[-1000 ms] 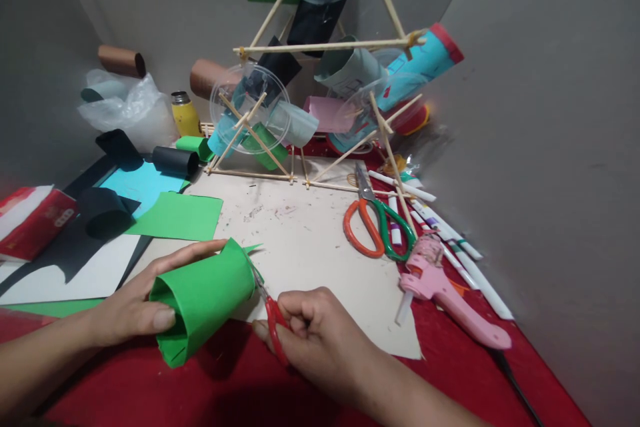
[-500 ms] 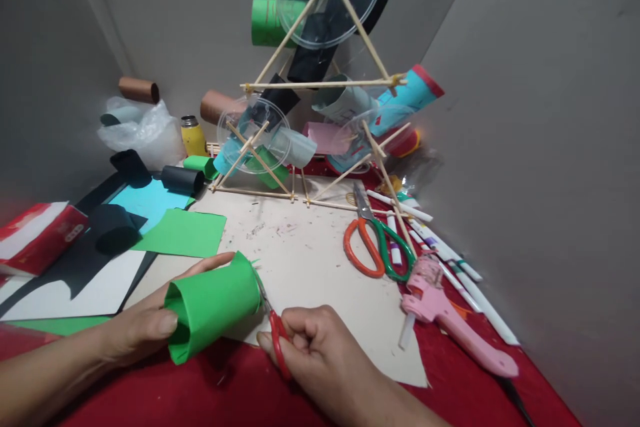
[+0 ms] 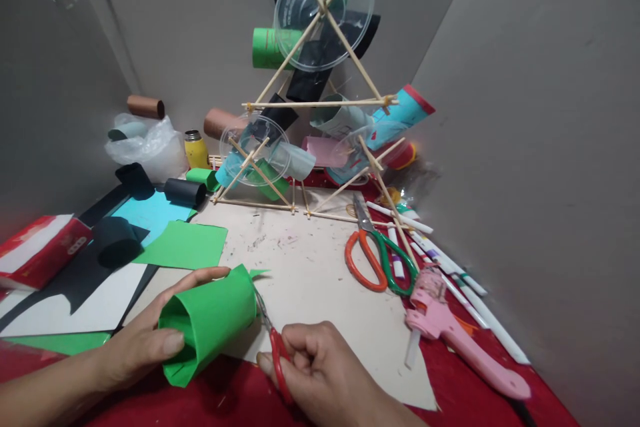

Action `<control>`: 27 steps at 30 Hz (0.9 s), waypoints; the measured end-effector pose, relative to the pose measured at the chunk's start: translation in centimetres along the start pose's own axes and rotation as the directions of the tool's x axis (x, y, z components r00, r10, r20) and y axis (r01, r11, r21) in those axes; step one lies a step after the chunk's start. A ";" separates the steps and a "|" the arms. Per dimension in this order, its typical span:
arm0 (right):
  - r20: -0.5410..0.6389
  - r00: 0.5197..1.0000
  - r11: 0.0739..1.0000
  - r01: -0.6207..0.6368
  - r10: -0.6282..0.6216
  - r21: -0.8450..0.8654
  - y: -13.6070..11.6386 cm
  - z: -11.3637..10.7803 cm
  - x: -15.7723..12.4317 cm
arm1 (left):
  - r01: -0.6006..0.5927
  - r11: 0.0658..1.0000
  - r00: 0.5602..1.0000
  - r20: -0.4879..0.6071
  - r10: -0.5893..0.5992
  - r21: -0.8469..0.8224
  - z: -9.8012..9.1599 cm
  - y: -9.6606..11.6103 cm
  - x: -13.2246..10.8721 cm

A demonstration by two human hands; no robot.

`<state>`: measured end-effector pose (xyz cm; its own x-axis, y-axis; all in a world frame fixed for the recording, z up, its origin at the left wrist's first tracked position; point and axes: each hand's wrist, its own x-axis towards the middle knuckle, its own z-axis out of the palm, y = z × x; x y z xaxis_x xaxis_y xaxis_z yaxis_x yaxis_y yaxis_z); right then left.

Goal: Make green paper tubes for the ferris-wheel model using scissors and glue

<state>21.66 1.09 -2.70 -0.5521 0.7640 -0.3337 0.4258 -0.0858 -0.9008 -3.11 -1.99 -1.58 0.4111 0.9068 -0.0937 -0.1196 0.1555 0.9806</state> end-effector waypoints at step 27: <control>0.014 1.000 0.997 0.013 -0.011 -0.081 0.2 -0.2 0.0 | -0.035 0.983 0.999 -0.002 0.035 0.178 -0.6 0.7 -0.1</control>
<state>21.91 1.16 -2.80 -0.5671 0.7558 -0.3273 0.4758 -0.0237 -0.8793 -3.73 -1.73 -0.98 0.4050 0.9124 -0.0591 0.0288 0.0519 0.9982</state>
